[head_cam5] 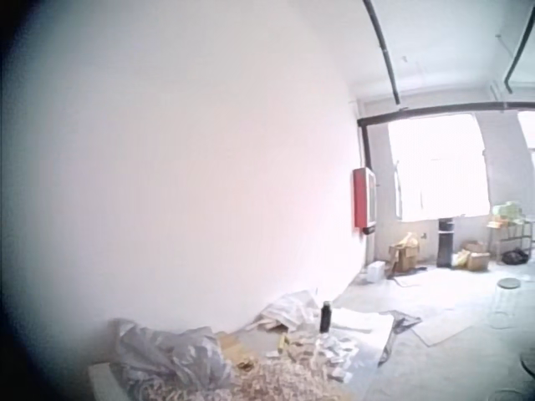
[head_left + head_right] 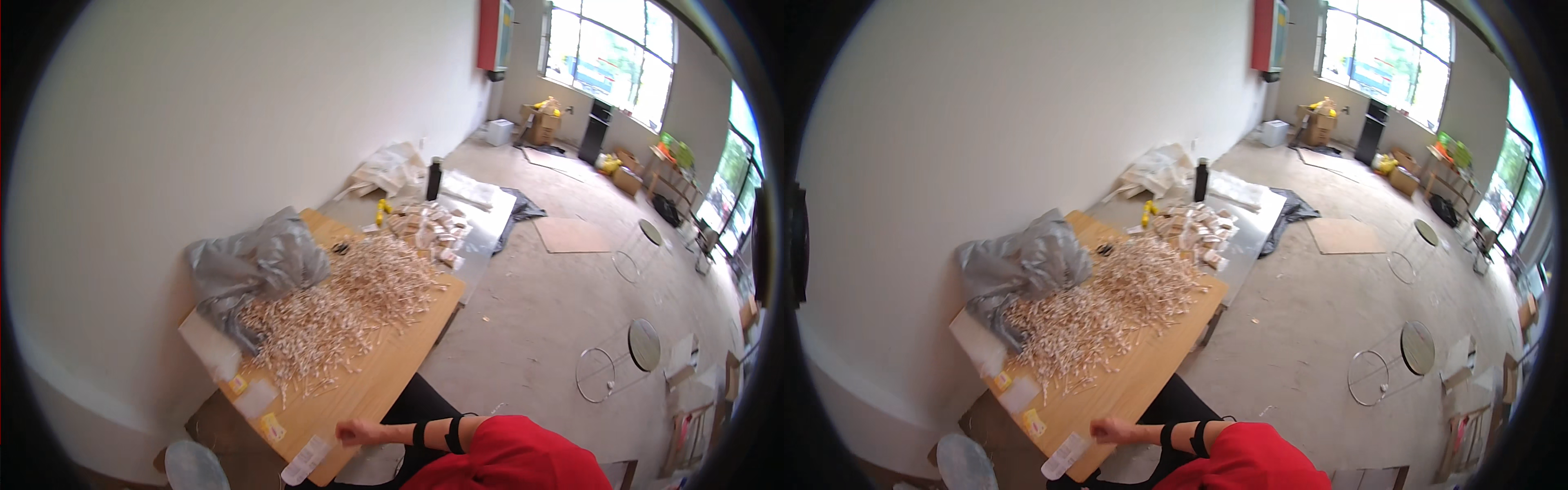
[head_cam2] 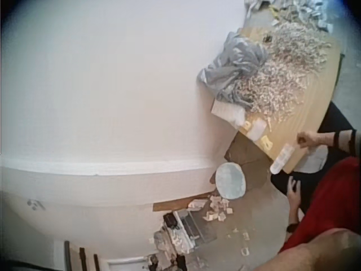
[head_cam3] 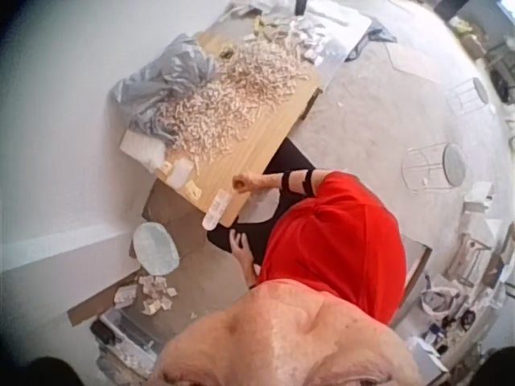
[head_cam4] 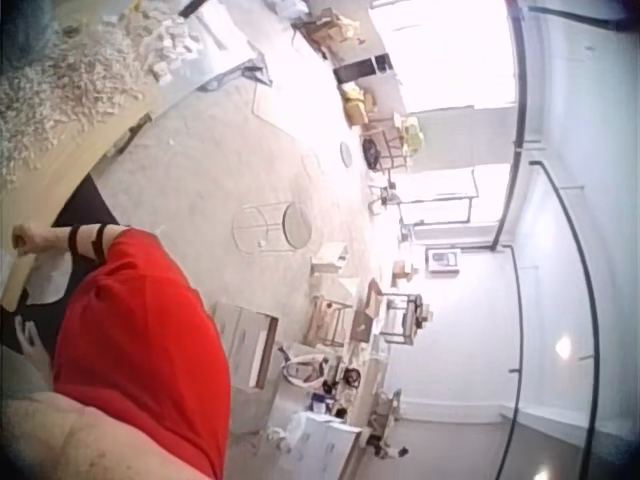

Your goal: The person picks up a plastic bag and a label, walks to a table to pick up a cardboard box, and then returns to the first table. They arrange cotton swabs into a row, place them into the plastic bag, and apply the label to the bag.

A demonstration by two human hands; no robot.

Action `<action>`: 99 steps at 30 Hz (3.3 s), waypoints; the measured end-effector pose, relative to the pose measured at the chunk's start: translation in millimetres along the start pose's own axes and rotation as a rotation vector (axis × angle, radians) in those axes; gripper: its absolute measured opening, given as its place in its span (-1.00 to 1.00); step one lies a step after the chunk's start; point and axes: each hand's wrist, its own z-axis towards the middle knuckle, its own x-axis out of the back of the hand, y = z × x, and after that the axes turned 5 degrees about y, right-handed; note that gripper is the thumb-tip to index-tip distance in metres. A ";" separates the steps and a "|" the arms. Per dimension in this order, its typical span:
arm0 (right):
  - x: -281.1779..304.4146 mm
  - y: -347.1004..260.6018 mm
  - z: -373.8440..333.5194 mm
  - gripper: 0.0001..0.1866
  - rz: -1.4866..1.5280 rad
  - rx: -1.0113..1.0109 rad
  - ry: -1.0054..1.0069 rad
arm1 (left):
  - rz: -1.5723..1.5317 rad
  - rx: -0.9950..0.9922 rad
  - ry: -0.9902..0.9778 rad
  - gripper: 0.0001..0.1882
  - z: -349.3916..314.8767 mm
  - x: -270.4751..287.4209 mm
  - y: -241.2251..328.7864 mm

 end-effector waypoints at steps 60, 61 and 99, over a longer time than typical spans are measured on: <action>-19.1 -25.8 -28.5 -0.53 -0.185 0.076 0.007 | 0.393 -0.664 -0.050 -0.75 34.2 -59.2 145.1; -19.7 -31.1 -26.1 -0.53 -0.183 0.078 0.008 | 0.395 -0.665 -0.050 -0.75 40.8 -56.9 131.4; -95.3 -67.0 -31.4 -0.63 -0.564 0.531 -0.346 | -0.018 -0.116 0.706 -0.82 4.8 -18.2 56.4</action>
